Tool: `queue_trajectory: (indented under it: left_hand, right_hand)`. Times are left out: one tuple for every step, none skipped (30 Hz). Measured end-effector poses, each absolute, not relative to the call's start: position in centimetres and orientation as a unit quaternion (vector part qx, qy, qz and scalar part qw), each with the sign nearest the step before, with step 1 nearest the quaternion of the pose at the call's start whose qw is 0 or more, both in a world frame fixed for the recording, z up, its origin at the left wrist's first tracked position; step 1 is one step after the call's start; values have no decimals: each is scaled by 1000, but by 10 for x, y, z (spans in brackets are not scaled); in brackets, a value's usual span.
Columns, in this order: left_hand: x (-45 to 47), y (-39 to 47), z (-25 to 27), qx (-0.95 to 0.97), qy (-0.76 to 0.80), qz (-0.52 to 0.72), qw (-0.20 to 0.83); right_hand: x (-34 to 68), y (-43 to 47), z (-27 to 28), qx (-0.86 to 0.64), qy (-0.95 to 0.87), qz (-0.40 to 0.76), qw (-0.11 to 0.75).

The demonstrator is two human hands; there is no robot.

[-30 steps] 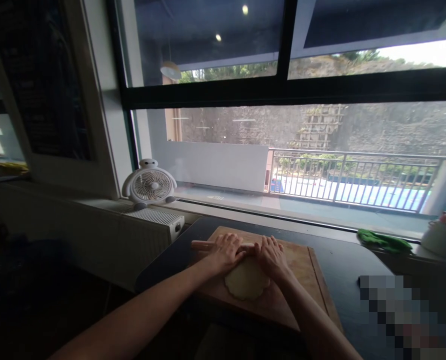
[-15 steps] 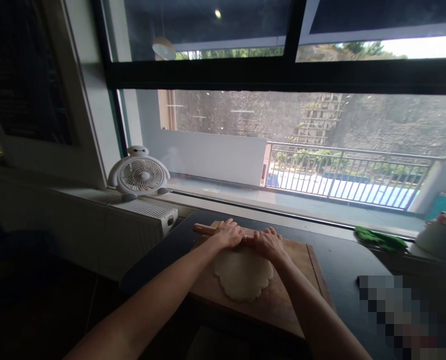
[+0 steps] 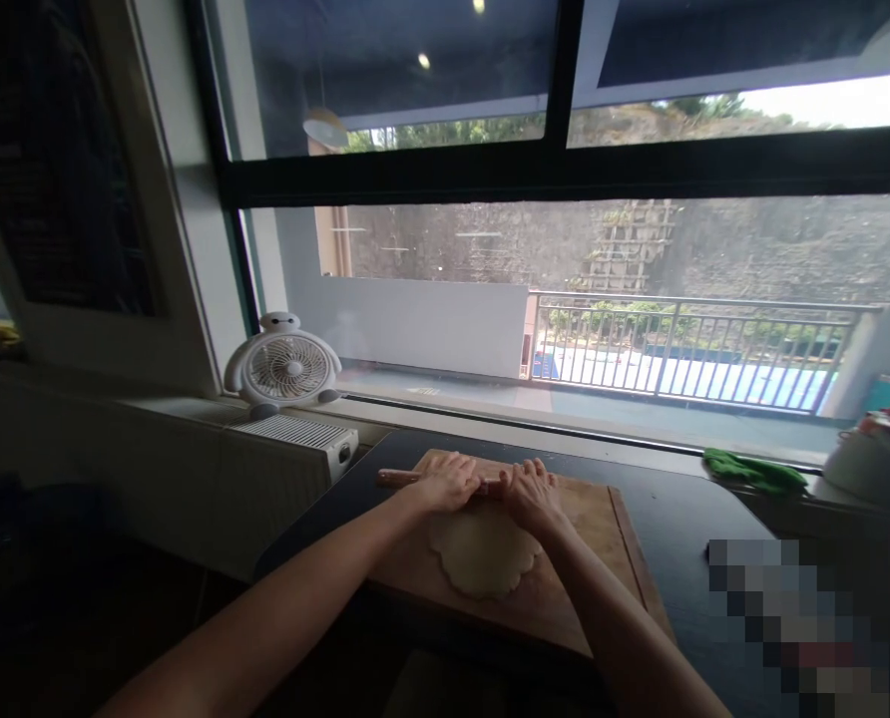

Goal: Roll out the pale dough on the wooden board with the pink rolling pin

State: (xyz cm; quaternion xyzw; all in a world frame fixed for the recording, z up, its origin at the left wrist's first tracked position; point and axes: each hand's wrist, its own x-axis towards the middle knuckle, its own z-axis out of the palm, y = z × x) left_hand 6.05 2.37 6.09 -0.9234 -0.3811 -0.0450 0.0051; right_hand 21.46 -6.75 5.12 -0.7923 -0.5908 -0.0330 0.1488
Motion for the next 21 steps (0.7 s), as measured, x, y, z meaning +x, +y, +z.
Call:
queue_trajectory:
  left_hand:
    - [67,30,62,-920,-389,-44,14]
    - [73,36,63,-917,-397,-43,19]
    - [79,41,65,-914,-403,-40,20]
    - [84,46,67,-914,-405,-36,19]
    - [87,49,69,-915,-402,-33,16]
    - [90,50,70,-916,-399,-32,15]
    - [90,51,70,-917,-397,-33,14]
    - [89,49,69,-917,-396,-36,14]
    - [86,47,67,-917,-396,-41,15]
    - [82,43,65,-918,-394,-48,15]
    - [75,38,63,-919,-389,-57,14]
    - [68,32,61,-922,-380,-67,9]
    - [59,25,59,-926,-369,-77,2]
    - [50,18,58,-930,-356,-87,-8]
    - [42,11,58,-935,-342,-94,-19]
    - [34,4,58,-938,-330,-99,-29]
    - [27,-2,59,-941,-320,-101,-38]
    - [23,-6,59,-943,-312,-105,-44]
    - [20,-10,59,-945,-304,-106,-49]
    - [21,-12,59,-947,-299,-107,-53]
    - [25,-13,59,-948,-296,-107,-56]
  right_hand:
    - [217,-61,53,-795,-589,-30,144]
    - [219,-55,55,-797,-587,-26,139]
    - [221,-50,57,-799,-585,-23,134]
    - [223,-46,59,-801,-584,-21,129]
    - [225,-43,60,-802,-583,-20,127]
    - [226,-42,60,-802,-584,-20,126]
    - [226,-43,60,-800,-586,-22,127]
    - [225,-45,59,-796,-591,-25,129]
    - [224,-50,57,-791,-597,-28,133]
    - [222,-56,56,-784,-605,-33,137]
    - [219,-64,54,-776,-613,-37,142]
    - [215,-73,52,-769,-622,-39,146]
    - [211,-84,49,-760,-631,-45,152]
    - [207,-95,47,-749,-641,-57,160]
    - [203,-105,45,-737,-650,-76,168]
    - [199,-115,43,-725,-658,-100,177]
    - [196,-125,41,-712,-666,-125,185]
    - [194,-132,39,-700,-672,-149,191]
    - [192,-139,38,-692,-675,-166,195]
    - [191,-144,37,-688,-676,-174,198]
    - [190,-149,37,-686,-677,-177,201]
